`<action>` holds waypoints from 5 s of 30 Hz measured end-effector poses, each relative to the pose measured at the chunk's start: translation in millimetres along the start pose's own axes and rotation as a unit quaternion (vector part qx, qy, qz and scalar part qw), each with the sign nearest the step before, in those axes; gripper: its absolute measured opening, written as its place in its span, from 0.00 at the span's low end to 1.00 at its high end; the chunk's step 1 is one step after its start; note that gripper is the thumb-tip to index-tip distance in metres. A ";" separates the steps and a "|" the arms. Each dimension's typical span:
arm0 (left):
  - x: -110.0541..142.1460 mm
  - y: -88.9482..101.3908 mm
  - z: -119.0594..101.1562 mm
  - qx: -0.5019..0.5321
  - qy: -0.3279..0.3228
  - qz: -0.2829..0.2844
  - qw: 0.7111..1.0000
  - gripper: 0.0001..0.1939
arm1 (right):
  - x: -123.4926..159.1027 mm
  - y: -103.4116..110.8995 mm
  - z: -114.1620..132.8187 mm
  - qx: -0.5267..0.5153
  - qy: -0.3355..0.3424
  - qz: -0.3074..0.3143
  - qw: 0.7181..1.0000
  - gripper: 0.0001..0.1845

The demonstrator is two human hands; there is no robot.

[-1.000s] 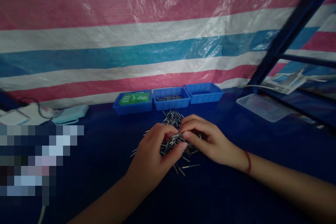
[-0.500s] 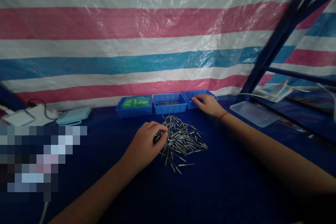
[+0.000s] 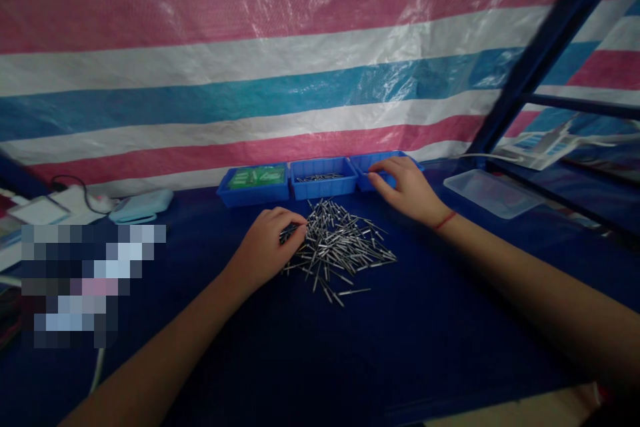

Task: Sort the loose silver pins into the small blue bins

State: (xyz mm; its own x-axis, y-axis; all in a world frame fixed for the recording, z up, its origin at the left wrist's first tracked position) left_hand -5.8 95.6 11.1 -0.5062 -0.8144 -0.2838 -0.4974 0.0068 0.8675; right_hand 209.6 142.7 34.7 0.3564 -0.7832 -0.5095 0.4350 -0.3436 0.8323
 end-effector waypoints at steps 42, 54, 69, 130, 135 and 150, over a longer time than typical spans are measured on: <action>9.9 -12.5 -25.2 0.148 0.067 -0.010 0.987 0.08 | 34.7 -19.4 79.3 -0.408 -0.026 0.113 0.905 0.06; 13.0 -22.5 -33.7 0.236 0.052 0.033 0.970 0.09 | 39.3 -9.7 88.0 -0.425 0.009 0.090 0.900 0.03; 16.4 -2.0 -40.3 0.142 0.018 -0.071 0.987 0.01 | 40.6 -0.2 91.5 -0.385 0.038 0.053 0.921 0.04; 2.0 -13.7 1.6 -0.101 0.034 0.042 0.993 0.08 | 22.8 -28.6 33.1 -0.054 0.022 0.171 0.983 0.13; 3.9 1.8 5.8 -0.130 0.048 -0.015 0.990 0.09 | 21.9 -24.0 38.9 -0.064 0.025 0.163 0.984 0.13; 12.7 -12.1 -30.0 0.283 0.123 -0.006 0.951 0.11 | 38.4 -14.7 86.7 -0.455 -0.031 0.109 0.883 0.07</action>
State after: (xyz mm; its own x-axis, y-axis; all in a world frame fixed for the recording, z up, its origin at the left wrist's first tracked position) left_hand 14.9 67.9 9.2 -0.3536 -0.9267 -0.1275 -0.8367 0.2524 0.4861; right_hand 145.3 72.8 21.9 0.4799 -0.8155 -0.3237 0.8564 0.3553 0.3746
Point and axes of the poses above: each hand's wrist, its own x-axis away from the middle knuckle, its own y-axis out of the back of the hand, z = x × y, the point moved 8 cm from there along -x, towards the middle knuckle, and after that the axes turned 8 degrees about z, right-handed, at the moved point
